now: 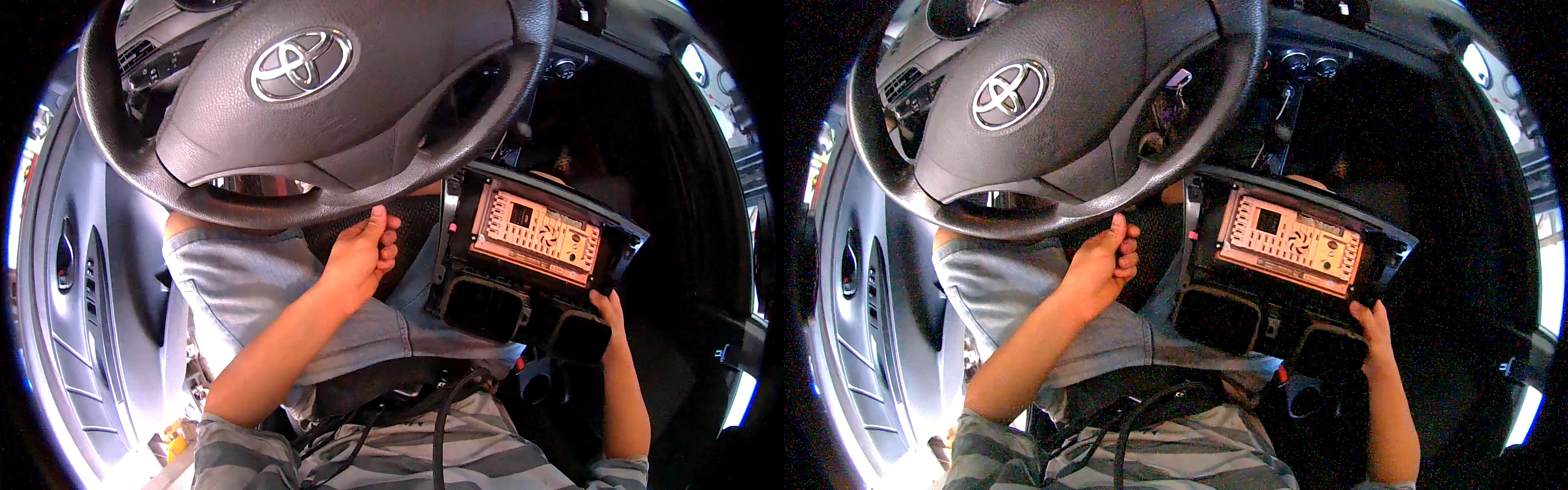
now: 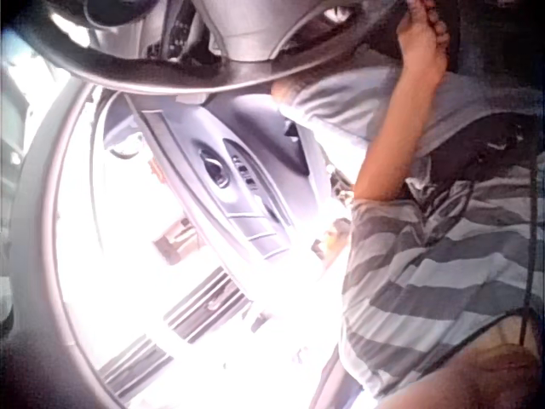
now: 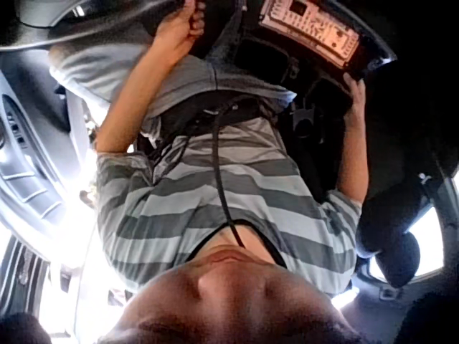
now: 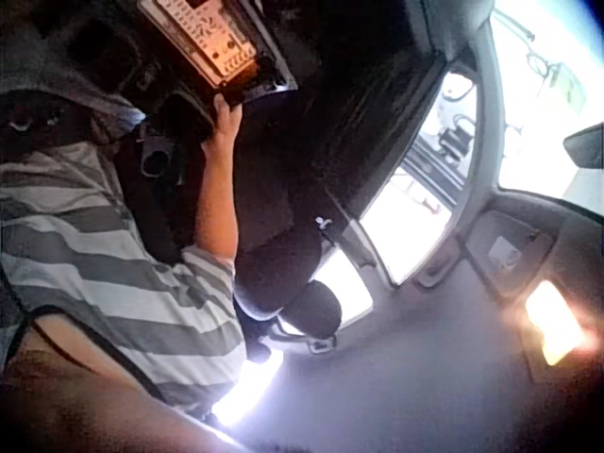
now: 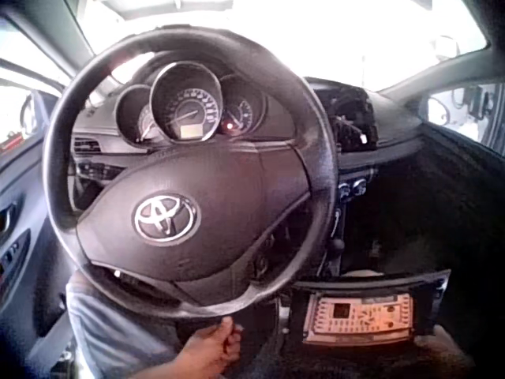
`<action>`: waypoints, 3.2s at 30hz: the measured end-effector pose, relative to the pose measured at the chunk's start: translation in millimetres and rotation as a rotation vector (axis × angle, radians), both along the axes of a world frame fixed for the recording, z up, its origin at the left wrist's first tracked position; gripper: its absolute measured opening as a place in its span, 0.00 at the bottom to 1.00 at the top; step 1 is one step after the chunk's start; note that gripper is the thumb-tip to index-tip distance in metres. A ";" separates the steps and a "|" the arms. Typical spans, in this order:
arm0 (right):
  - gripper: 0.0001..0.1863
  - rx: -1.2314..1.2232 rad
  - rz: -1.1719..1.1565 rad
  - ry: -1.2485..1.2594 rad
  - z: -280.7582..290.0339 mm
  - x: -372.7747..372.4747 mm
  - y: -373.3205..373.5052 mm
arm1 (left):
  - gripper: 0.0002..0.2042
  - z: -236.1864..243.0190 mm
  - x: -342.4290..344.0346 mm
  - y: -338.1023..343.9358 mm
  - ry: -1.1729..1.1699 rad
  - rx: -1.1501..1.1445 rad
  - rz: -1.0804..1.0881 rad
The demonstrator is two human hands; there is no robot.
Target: The person works on the internal wiring of a car stereo head unit and assembles the front panel housing using a screwdriver.
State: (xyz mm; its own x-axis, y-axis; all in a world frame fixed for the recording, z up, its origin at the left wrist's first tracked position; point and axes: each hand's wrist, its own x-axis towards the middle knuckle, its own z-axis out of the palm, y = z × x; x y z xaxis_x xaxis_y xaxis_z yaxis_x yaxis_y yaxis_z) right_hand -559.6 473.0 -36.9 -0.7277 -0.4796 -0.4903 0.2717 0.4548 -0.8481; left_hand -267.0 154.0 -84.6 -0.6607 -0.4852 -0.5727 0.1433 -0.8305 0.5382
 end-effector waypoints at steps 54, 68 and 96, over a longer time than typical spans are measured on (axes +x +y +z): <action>0.08 -0.145 0.921 0.515 63.6 115.9 -218.3 | 0.15 8.2 -33.9 -13.0 0.557 -0.518 -0.308; 0.09 -0.181 0.817 1.418 35.0 109.9 -225.9 | 0.14 -31.3 -54.4 6.0 0.011 -1.085 -0.093; 0.14 0.034 1.034 1.551 39.1 109.9 -218.4 | 0.15 -13.4 -48.7 13.7 -0.011 -1.093 -0.043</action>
